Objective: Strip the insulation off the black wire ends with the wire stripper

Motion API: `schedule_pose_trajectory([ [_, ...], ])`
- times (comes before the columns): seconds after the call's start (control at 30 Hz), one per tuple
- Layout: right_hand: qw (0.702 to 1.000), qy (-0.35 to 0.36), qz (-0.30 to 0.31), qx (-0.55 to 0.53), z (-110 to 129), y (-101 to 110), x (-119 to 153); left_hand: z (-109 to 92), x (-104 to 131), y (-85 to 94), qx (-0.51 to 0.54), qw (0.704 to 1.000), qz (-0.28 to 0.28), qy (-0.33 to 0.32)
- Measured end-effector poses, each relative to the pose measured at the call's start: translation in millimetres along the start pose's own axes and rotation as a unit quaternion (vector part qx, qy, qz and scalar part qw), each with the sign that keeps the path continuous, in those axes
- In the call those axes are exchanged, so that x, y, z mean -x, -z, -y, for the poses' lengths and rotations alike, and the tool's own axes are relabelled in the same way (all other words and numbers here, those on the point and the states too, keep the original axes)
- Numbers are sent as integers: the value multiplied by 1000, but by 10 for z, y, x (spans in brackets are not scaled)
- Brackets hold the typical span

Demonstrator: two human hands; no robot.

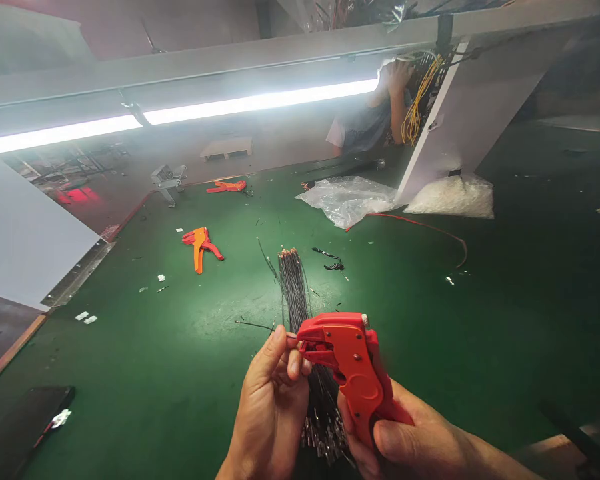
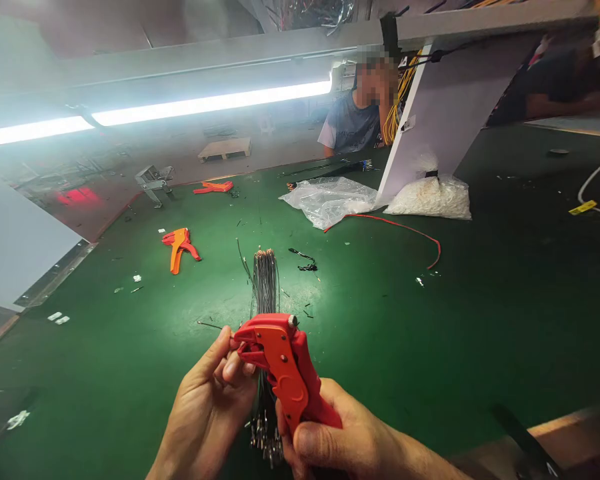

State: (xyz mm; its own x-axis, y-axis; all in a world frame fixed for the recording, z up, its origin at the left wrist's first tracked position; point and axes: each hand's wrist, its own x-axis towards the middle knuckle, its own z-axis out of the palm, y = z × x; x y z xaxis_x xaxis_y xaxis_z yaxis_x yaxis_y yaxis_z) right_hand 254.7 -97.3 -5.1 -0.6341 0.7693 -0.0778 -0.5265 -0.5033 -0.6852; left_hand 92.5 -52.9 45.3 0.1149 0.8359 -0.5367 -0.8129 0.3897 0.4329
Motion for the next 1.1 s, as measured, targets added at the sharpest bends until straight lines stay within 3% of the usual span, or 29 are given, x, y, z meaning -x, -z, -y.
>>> schedule_pose_trajectory([
  [0.1, 1000, 4, 8, 5, -3, 6, -9, 14, -12, 36, -19, 998, 53, -2],
  [0.2, 1000, 8, 2, -2, -4, 7, -11, 22, -16, 49, -41, 997, 69, -14],
  [0.4, 999, 2, -5, -37, -39, 4, -12, 34, -9, 31, -53, 996, 59, -38],
  [1.1, 999, 5, -32, 20, -60, 40, 7, 42, -5, 30, -60, 996, 31, -60],
])
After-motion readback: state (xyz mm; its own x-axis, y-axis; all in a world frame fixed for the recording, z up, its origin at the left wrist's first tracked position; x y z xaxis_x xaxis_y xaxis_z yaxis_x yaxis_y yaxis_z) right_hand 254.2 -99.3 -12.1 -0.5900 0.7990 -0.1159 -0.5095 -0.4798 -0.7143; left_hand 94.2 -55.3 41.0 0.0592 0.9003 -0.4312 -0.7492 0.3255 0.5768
